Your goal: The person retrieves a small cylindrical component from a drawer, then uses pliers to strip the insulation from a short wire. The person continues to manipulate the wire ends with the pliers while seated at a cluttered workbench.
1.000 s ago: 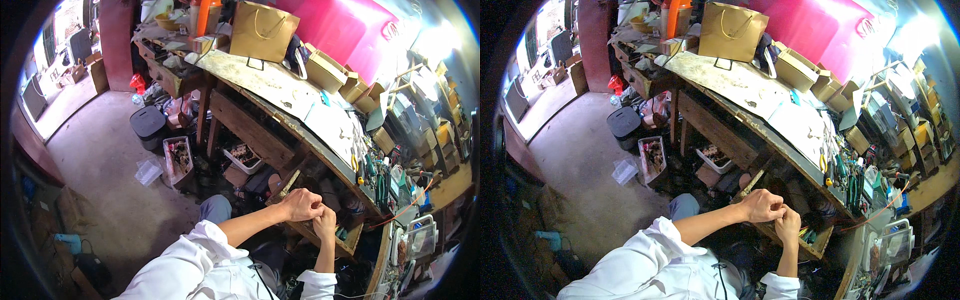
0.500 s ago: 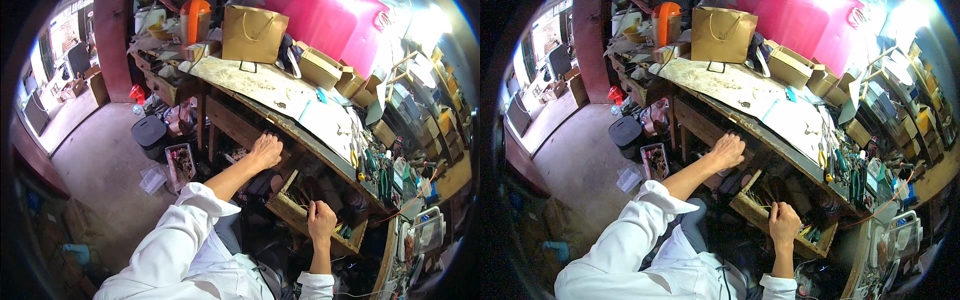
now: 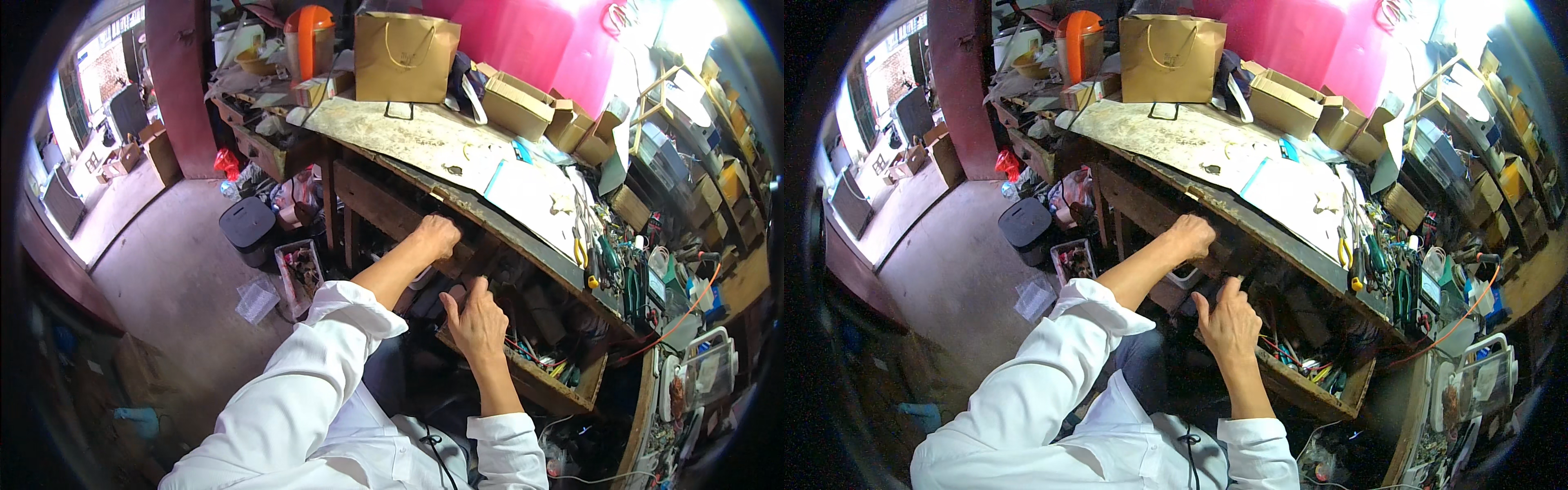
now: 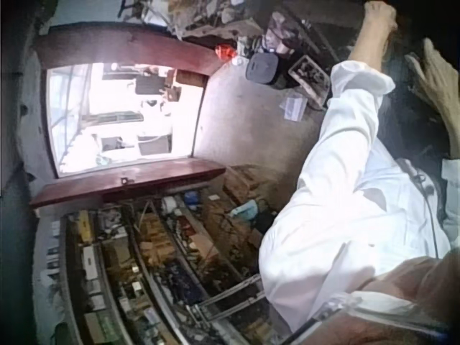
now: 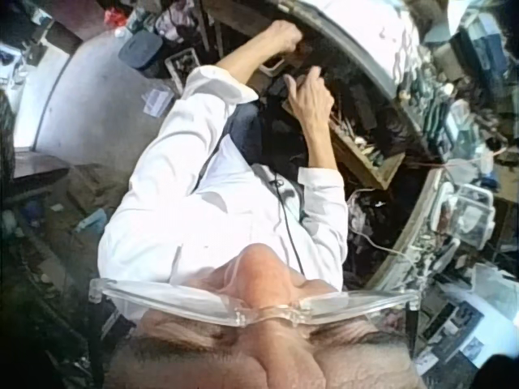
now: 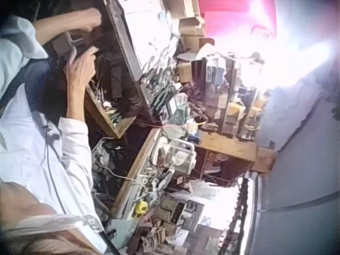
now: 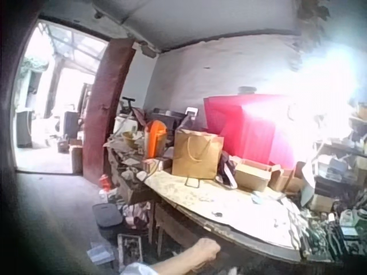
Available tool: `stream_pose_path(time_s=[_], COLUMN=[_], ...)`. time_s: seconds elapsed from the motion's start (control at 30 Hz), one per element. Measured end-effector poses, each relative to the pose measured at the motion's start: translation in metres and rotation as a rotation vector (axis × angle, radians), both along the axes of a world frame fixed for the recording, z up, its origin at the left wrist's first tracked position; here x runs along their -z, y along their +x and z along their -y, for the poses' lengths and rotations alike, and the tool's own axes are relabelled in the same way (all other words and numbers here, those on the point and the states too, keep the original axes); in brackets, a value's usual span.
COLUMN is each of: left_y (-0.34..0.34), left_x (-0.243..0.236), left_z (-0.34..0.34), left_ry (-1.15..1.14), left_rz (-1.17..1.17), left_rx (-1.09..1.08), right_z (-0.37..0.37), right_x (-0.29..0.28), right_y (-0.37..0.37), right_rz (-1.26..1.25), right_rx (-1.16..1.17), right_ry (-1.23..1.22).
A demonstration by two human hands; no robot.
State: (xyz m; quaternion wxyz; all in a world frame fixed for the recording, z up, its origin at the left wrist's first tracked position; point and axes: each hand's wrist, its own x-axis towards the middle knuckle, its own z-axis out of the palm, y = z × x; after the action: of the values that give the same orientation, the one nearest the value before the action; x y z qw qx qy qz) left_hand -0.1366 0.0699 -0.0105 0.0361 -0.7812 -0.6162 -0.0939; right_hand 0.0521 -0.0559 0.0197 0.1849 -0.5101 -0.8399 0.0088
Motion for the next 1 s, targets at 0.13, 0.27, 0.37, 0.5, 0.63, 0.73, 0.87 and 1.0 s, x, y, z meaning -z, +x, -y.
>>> stream_pose_path(time_s=[0.13, 0.27, 0.37, 0.5, 0.63, 0.73, 0.87, 1.0], left_y=[0.002, 0.006, 0.006, 0.011, 0.013, 0.012, 0.009, 0.002], left_x=[-0.005, -0.006, -0.002, -0.01, -0.017, -0.023, -0.027, -0.016], left_z=[-0.003, -0.004, 0.003, 0.002, 0.007, 0.016, 0.033, 0.051], left_ry=[-0.056, -0.066, 0.003, -0.035, -0.055, -0.087, -0.076, -0.005], left_rz=[-0.017, 0.027, 0.039, 0.033, 0.048, 0.069, 0.042, 0.071], left_rx=[-0.018, -0.082, -0.101, -0.137, -0.143, -0.128, -0.111, -0.071], right_z=[0.003, -0.001, -0.003, -0.003, -0.005, -0.004, -0.003, -0.004], right_x=[0.0, 0.003, 0.001, -0.004, -0.004, -0.005, -0.009, -0.007], right_y=[0.002, 0.0, -0.001, -0.002, -0.002, -0.002, -0.003, -0.004], right_rz=[0.113, 0.168, 0.156, 0.15, 0.159, 0.161, 0.166, 0.185], right_rx=[-0.011, -0.026, -0.041, -0.032, -0.02, -0.015, -0.002, -0.001], right_ry=[-0.115, -0.14, -0.147, -0.166, -0.203, -0.2, -0.212, -0.201])
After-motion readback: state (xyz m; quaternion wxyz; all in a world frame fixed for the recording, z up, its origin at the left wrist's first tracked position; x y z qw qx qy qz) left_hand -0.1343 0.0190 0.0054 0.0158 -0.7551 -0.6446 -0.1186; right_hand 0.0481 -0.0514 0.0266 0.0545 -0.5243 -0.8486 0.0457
